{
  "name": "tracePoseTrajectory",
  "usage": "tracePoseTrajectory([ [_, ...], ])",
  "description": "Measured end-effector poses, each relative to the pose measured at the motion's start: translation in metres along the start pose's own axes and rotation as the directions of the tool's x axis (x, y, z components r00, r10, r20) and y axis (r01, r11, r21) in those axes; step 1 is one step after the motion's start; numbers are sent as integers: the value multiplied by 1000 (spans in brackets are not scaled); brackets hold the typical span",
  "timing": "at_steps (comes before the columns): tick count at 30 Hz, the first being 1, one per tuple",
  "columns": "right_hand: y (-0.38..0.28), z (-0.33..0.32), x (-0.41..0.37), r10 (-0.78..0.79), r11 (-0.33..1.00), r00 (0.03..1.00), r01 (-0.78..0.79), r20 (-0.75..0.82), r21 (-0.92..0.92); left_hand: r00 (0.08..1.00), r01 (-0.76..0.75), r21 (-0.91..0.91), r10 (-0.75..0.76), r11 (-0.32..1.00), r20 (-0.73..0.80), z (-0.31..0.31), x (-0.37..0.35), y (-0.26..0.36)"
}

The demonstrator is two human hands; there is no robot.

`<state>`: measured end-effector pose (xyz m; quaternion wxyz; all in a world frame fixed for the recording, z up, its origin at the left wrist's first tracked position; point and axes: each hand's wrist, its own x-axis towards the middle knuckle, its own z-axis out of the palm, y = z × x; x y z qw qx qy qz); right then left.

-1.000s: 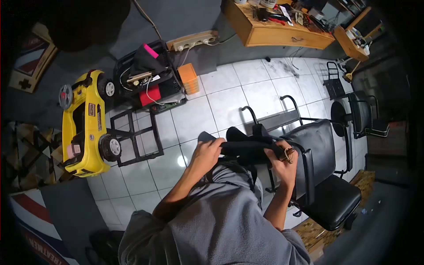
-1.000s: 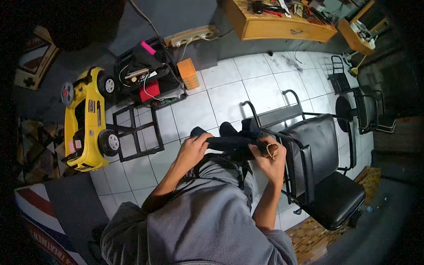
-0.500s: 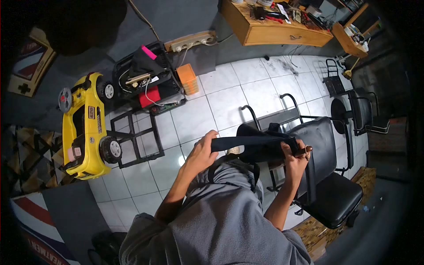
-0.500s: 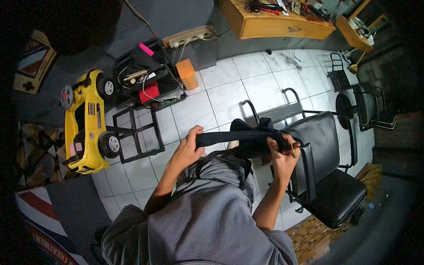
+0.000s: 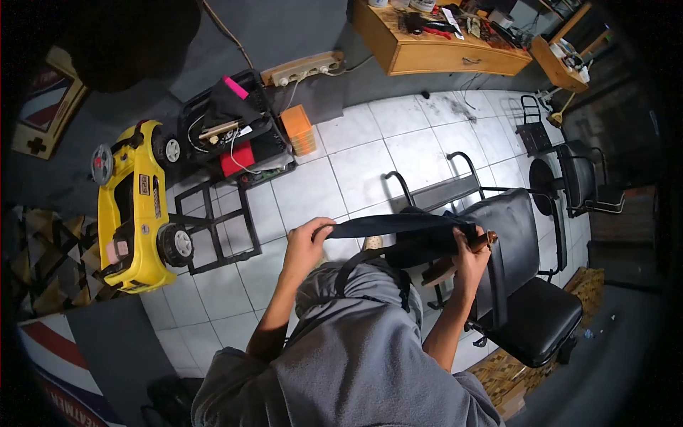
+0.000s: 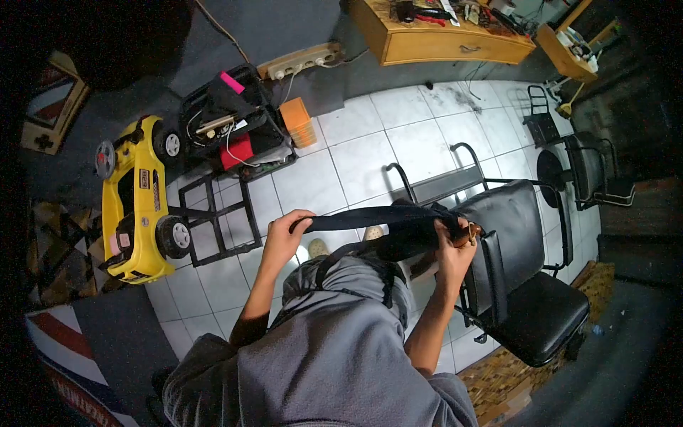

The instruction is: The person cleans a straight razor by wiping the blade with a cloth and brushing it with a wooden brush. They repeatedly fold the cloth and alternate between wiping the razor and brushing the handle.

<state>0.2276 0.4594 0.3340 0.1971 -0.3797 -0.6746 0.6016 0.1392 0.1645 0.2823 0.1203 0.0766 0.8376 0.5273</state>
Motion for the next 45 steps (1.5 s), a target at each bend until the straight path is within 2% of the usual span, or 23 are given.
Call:
tracePoseTrajectory([
  [1, 7, -1, 4, -1, 1000, 1000, 1, 1, 5, 999, -2, 28, 1, 1000, 35, 0, 0, -3],
  [4, 7, 4, 6, -98, 994, 992, 101, 74, -37, 964, 70, -375, 35, 924, 265, 5, 4, -9],
  [5, 6, 6, 5, -142, 987, 983, 150, 112, -59, 930, 230, -472, -49, 851, 365, 7, 3, -7],
  [8, 8, 14, 0, -174, 977, 979, 186, 108, -103, 894, 433, -686, -181, 585, 410, 23, 10, 8],
  [9, 9, 19, -1, -198, 978, 974, 203, 112, -43, 881, 472, -757, -215, 451, 420, 26, 11, 25],
  [12, 8, 22, -6, -78, 997, 994, 79, 80, -7, 875, 482, -836, -98, 264, 473, 38, 17, 43],
  [16, 0, 35, -14, -182, 982, 983, 183, 24, -36, 899, 431, -849, -66, 306, 432, 48, 20, 64],
  [18, -14, 37, -21, -223, 962, 972, 232, 73, -147, 913, 402, -847, -91, 348, 397, 54, 23, 59],
  [20, -4, 38, -15, -349, 923, 936, 350, 37, -157, 921, 387, -843, -121, 374, 370, 58, 24, 54],
  [24, -11, 44, -13, -400, 915, 916, 400, 8, -49, 929, 368, -776, -179, 513, 323, 52, 22, 76],
  [26, -10, 53, -16, -397, 918, 918, 397, 23, 8, 937, 349, -788, -192, 507, 292, 55, 21, 82],
  [28, -9, 60, -21, -438, 898, 896, 440, 72, -16, 937, 349, -793, -209, 498, 281, 60, 19, 84],
  [30, -15, 67, -29, -515, 848, 846, 526, 134, -65, 930, 365, -791, -235, 491, 283, 62, 16, 83],
  [32, -19, 74, -31, -655, 732, 736, 674, 169, -101, 929, 364, -795, -253, 485, 270, 63, 13, 86],
  [38, -9, 72, -30, -650, 684, 680, 718, 341, -129, 952, 301, -757, -232, 580, 201, 65, 10, 82],
  [42, -8, 70, -29, -633, 650, 681, 726, 368, -224, 950, 295, -757, -263, 584, 167, 67, 9, 82],
  [45, -8, 70, -33, -590, 654, 723, 689, 360, -312, 952, 273, -763, -278, 585, 128, 71, 7, 85],
])
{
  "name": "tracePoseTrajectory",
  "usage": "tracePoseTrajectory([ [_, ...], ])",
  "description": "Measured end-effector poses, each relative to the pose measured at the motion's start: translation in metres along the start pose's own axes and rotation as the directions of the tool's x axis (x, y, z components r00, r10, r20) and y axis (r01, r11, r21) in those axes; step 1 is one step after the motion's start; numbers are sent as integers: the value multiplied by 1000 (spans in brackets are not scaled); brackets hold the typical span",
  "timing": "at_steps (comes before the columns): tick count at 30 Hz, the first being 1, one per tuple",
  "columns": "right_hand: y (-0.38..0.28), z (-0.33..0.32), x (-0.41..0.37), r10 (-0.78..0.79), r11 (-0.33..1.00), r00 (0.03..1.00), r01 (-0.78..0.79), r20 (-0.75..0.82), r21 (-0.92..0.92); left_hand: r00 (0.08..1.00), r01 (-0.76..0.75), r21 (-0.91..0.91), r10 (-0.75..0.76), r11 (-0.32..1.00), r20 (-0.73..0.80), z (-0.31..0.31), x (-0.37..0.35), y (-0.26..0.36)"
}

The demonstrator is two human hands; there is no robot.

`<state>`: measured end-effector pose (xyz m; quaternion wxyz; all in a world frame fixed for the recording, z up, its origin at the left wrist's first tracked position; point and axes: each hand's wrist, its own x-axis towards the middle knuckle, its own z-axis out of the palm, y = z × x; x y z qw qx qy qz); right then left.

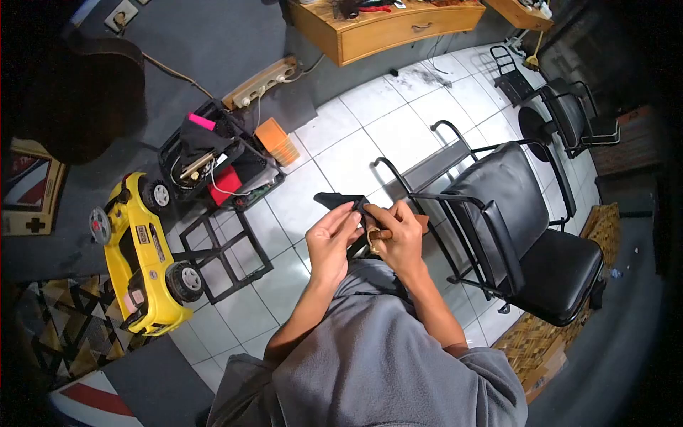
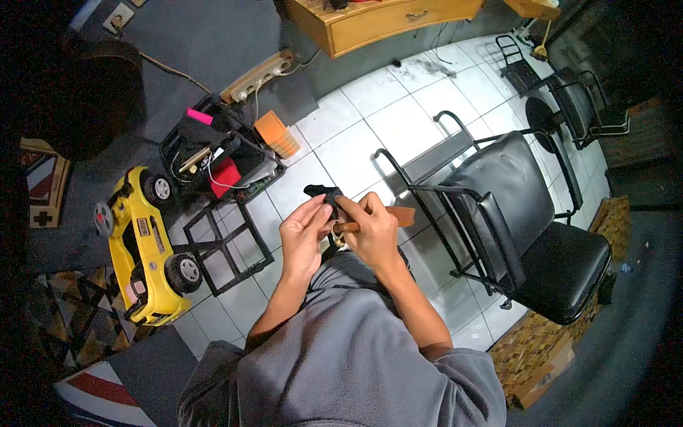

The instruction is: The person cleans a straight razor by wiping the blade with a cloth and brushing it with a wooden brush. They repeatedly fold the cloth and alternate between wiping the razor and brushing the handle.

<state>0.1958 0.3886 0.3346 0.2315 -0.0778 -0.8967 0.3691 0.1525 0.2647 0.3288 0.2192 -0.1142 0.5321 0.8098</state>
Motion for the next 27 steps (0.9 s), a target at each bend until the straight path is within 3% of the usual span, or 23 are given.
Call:
tracePoseTrajectory([
  [6, -1, -2, 1, -54, 998, 999, 54, 3, 42, 998, 4, 56, -7, 998, 60, -3, 2, -2],
  [13, -17, -10, 2, -10, 999, 961, -3, 277, 48, 997, -49, 59, 46, 997, 56, -7, 6, 11],
  [17, -2, -2, -5, -16, 988, 979, -16, 202, 154, 995, -75, 139, 66, 987, 71, -6, 8, 14],
  [20, 0, -2, -6, -6, 994, 979, -17, 203, 111, 997, -70, 122, 66, 990, 43, -1, 10, 13],
  [27, 3, 5, -7, -27, 980, 986, -6, 163, 199, 996, -93, 114, 92, 989, 11, -1, 16, 13],
])
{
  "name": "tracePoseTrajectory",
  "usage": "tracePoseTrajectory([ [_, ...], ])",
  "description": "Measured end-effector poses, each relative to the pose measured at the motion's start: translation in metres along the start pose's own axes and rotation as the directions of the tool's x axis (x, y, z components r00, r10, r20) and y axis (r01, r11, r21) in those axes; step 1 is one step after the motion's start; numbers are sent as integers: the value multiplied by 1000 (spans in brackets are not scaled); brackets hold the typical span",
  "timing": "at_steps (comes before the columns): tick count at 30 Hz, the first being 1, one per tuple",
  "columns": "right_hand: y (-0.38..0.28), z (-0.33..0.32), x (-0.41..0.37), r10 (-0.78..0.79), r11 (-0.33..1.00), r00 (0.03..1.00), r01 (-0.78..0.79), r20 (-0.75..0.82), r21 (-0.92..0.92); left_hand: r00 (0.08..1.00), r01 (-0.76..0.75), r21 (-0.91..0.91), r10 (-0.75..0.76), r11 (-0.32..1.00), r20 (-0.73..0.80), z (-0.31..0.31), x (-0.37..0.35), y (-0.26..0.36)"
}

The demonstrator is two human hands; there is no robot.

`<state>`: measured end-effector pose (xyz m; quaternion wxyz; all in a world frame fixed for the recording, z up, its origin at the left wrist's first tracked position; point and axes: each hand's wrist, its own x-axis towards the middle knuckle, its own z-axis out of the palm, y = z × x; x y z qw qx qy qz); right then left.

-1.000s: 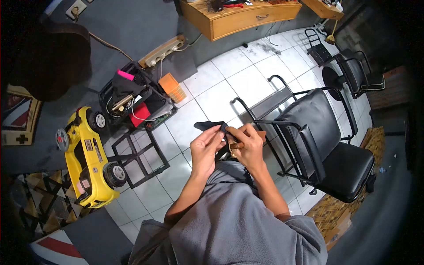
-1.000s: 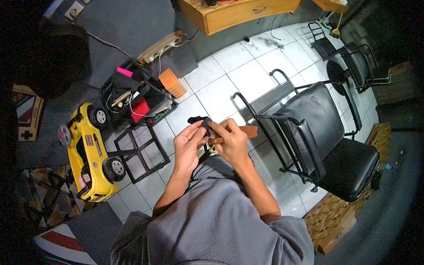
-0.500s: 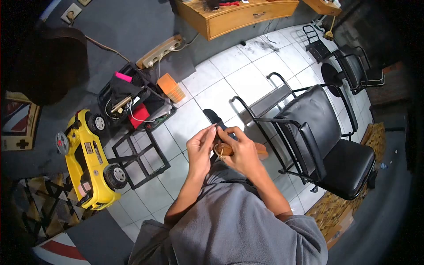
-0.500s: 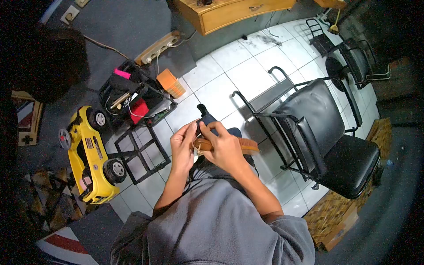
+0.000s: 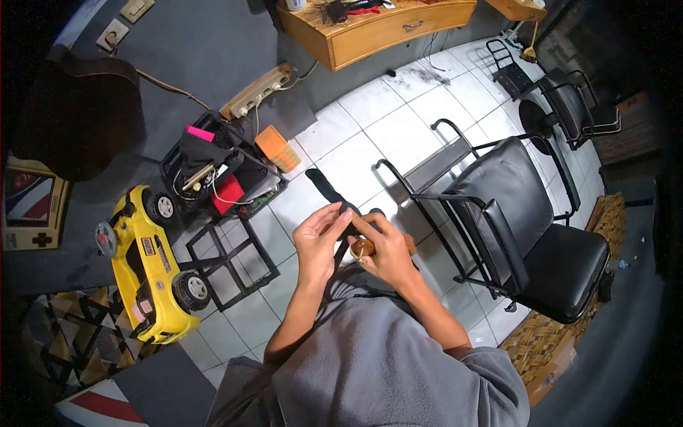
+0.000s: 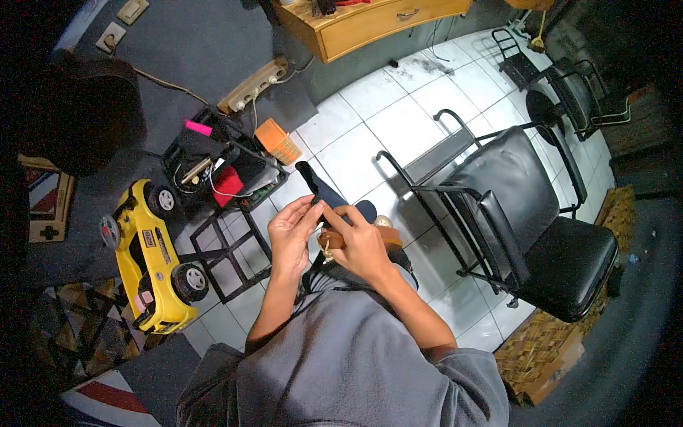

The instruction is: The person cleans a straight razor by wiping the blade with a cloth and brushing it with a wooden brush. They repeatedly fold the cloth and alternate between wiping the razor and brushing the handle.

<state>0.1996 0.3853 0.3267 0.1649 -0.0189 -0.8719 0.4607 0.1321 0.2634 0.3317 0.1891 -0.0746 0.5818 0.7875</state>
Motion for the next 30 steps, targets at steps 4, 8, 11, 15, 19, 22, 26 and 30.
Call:
tracePoseTrajectory([
  [4, 1, -2, 1, 46, 998, 998, -47, 30, 36, 999, -45, 39, 45, 998, 4, 2, 3, 1],
  [8, -1, -10, 6, 115, 989, 983, -128, 143, 81, 994, -111, 110, 111, 988, 13, 0, 8, -6],
  [11, 8, -19, 12, 39, 974, 989, -69, 140, 216, 971, -239, 238, 233, 941, 57, -1, 11, 4],
  [15, 26, -30, 13, 182, 969, 982, -188, 56, 158, 830, -557, 518, 447, 649, 334, -4, 11, 34],
  [19, 42, -42, 14, 248, 967, 967, -251, 56, 40, 774, -616, 456, 385, 642, 503, -5, 6, 57],
  [22, 62, -44, 16, 270, 963, 958, -269, 100, -22, 561, -811, 344, 465, 473, 685, -4, 6, 75],
  [26, 103, -36, 15, 300, 954, 939, -297, 169, -45, 448, -892, 332, 511, 305, 734, 3, -14, 104],
  [30, 102, -39, 21, 297, 947, 916, -318, 269, 37, 445, -870, 196, 546, 453, 710, 4, -37, 118],
])
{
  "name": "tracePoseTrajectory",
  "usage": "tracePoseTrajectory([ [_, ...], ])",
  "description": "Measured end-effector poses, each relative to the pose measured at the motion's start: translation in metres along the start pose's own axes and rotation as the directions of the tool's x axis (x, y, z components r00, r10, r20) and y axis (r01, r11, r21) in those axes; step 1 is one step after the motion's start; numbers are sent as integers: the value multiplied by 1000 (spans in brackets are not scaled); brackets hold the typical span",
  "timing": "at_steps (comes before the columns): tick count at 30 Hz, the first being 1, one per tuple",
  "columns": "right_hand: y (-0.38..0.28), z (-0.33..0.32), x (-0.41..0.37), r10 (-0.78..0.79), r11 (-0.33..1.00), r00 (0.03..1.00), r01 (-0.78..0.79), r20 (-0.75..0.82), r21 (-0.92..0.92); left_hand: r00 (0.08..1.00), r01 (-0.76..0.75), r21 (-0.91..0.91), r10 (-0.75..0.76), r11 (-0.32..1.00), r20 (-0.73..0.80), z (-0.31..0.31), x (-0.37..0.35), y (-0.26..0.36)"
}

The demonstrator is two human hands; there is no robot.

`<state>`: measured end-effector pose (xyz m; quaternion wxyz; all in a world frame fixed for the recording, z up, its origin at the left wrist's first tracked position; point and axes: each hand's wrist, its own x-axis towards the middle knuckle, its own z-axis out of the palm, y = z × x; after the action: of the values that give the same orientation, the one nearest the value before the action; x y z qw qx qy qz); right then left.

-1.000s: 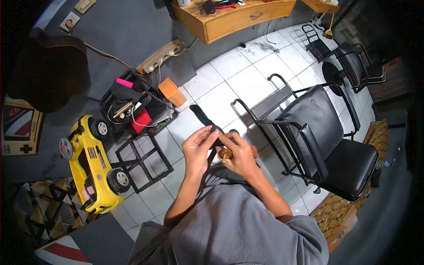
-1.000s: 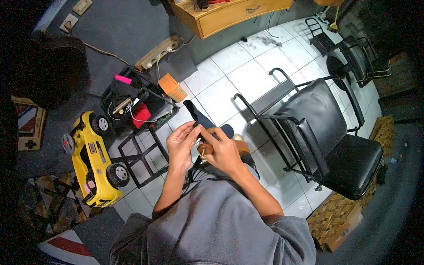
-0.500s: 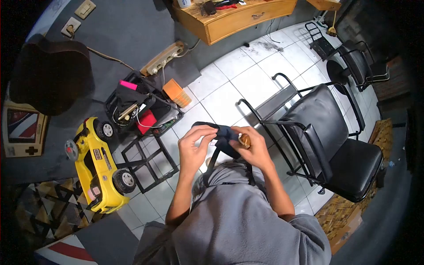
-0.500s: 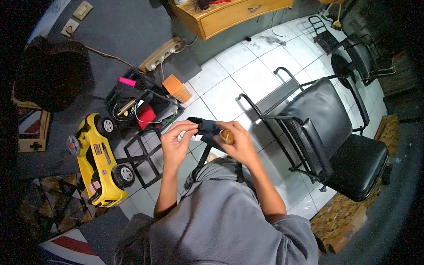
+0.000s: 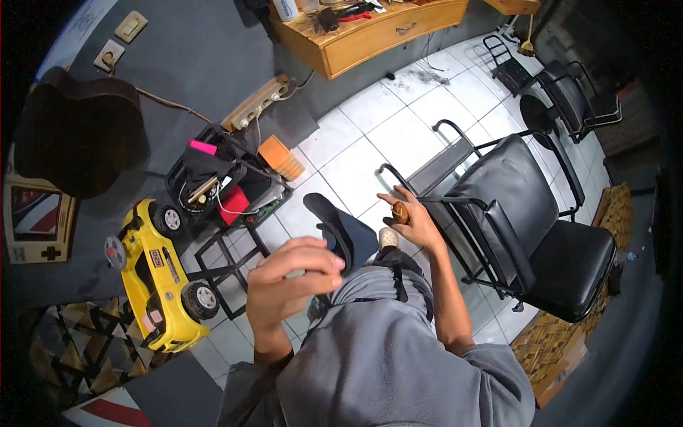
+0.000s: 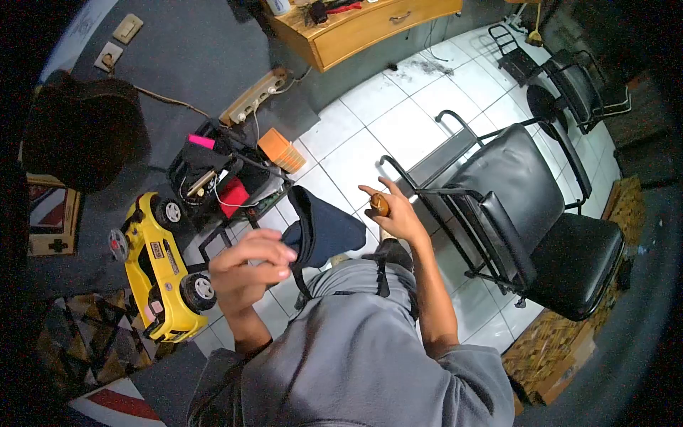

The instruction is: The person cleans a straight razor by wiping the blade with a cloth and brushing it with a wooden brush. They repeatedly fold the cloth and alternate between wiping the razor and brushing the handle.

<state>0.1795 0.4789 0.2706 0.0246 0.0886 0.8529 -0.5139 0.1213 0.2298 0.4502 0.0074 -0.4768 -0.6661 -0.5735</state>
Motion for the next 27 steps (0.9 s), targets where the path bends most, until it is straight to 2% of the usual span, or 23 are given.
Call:
tracePoseTrajectory([
  [2, -12, -4, 3, -15, 993, 997, 7, 71, 114, 999, -35, -98, 34, 995, -14, -1, 1, 7],
  [4, -10, 1, 7, -93, 992, 991, 83, 100, 98, 998, -52, -221, 45, 974, -39, 1, 0, 12],
  [5, -10, 2, 9, -125, 989, 985, 114, 123, 97, 998, -57, -251, 59, 966, -1, -3, 4, 16],
  [8, -10, 5, 16, -222, 970, 947, 191, 230, 151, 997, -63, -355, 40, 933, -71, 10, -9, 18],
  [13, -29, 11, 26, -314, 941, 891, 245, 329, 234, 1000, -5, -432, 1, 902, -9, 12, -15, 22],
  [16, -27, 20, 44, -454, 881, 741, 455, 494, 127, 998, -20, -445, 42, 896, 41, 9, -19, 16],
  [17, -28, 23, 45, -468, 874, 742, 468, 480, 129, 997, -28, -453, 60, 891, 56, 8, -20, 15],
  [18, -27, 25, 49, -403, 898, 746, 435, 530, 70, 994, -37, -462, 79, 886, 73, 7, -21, 14],
  [20, -16, 33, 59, -258, 928, 749, 367, 610, -58, 999, -35, -453, 45, 891, 10, 4, -27, 17],
  [21, 3, 41, 62, -252, 903, 792, 399, 557, -158, 999, -35, -451, 29, 892, -21, 2, -29, 18],
  [24, 25, 33, 56, 60, 873, 957, 87, 282, -480, 981, 37, -281, -89, 959, -173, -24, -38, 10],
  [25, 31, 21, 53, 15, 868, 986, 69, 167, -492, 954, 130, -49, -138, 990, -264, -36, -45, 1],
  [26, 38, 9, 47, -29, 866, 998, 51, 52, -498, 917, 244, 176, -167, 954, -363, -48, -55, -9],
  [27, 23, -10, 40, -38, 889, 999, 52, 39, -455, 852, 333, 186, -210, 924, -480, -54, -61, -20],
])
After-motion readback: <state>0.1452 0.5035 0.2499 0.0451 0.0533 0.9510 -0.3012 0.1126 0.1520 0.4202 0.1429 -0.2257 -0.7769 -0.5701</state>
